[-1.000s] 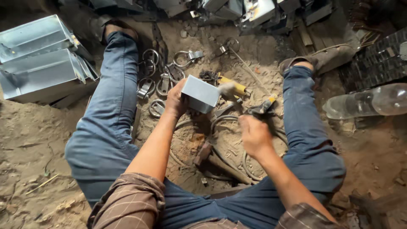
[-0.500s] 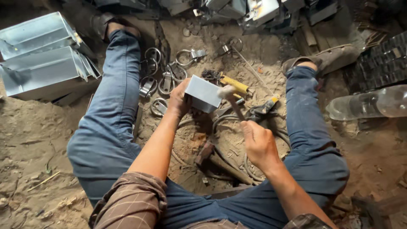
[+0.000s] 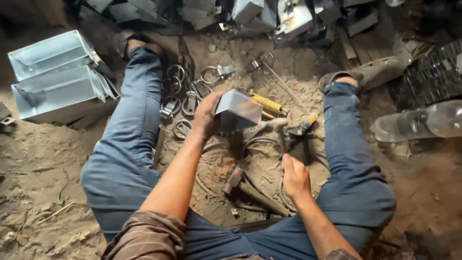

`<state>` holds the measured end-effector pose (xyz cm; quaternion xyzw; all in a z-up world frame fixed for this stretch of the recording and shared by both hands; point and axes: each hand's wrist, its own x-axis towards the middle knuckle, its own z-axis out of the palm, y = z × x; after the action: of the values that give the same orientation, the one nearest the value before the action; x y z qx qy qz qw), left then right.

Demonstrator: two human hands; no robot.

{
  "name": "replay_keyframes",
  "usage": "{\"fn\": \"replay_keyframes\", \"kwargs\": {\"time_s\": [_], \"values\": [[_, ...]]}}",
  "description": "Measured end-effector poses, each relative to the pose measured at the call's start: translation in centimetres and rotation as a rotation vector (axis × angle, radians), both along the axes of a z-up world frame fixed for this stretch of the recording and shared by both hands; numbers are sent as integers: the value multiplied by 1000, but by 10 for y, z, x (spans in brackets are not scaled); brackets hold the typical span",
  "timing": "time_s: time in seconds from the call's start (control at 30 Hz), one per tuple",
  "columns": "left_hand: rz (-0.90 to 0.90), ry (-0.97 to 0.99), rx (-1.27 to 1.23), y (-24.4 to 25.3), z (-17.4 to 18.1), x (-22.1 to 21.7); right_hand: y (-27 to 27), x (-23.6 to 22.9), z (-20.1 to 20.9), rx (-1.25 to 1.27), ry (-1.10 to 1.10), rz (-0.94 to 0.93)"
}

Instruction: The person sits on the ground and hammers a small metal box to shape it, then uses a welding torch to weld the seams. The person repeatedly adjusts the box and welds different edges.

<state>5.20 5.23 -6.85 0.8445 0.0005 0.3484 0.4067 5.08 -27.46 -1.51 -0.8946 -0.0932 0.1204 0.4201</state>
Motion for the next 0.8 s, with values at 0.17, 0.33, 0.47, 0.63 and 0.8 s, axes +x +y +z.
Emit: {"fn": "replay_keyframes", "kwargs": {"time_s": [0.17,0.33,0.47,0.63,0.8], "values": [[98,200,644,-1,33,7,-1,8,3,-5,-60,23],[77,210,1015,-3,28,5,12,-3,18,82,-155,133],[67,195,1025,-1,17,6,30,-1,16,-45,-118,147],[91,172,1059,7,15,18,43,11,8,-8,-199,152],[60,165,1039,-2,9,11,40,18,1,-143,-353,346]]}}
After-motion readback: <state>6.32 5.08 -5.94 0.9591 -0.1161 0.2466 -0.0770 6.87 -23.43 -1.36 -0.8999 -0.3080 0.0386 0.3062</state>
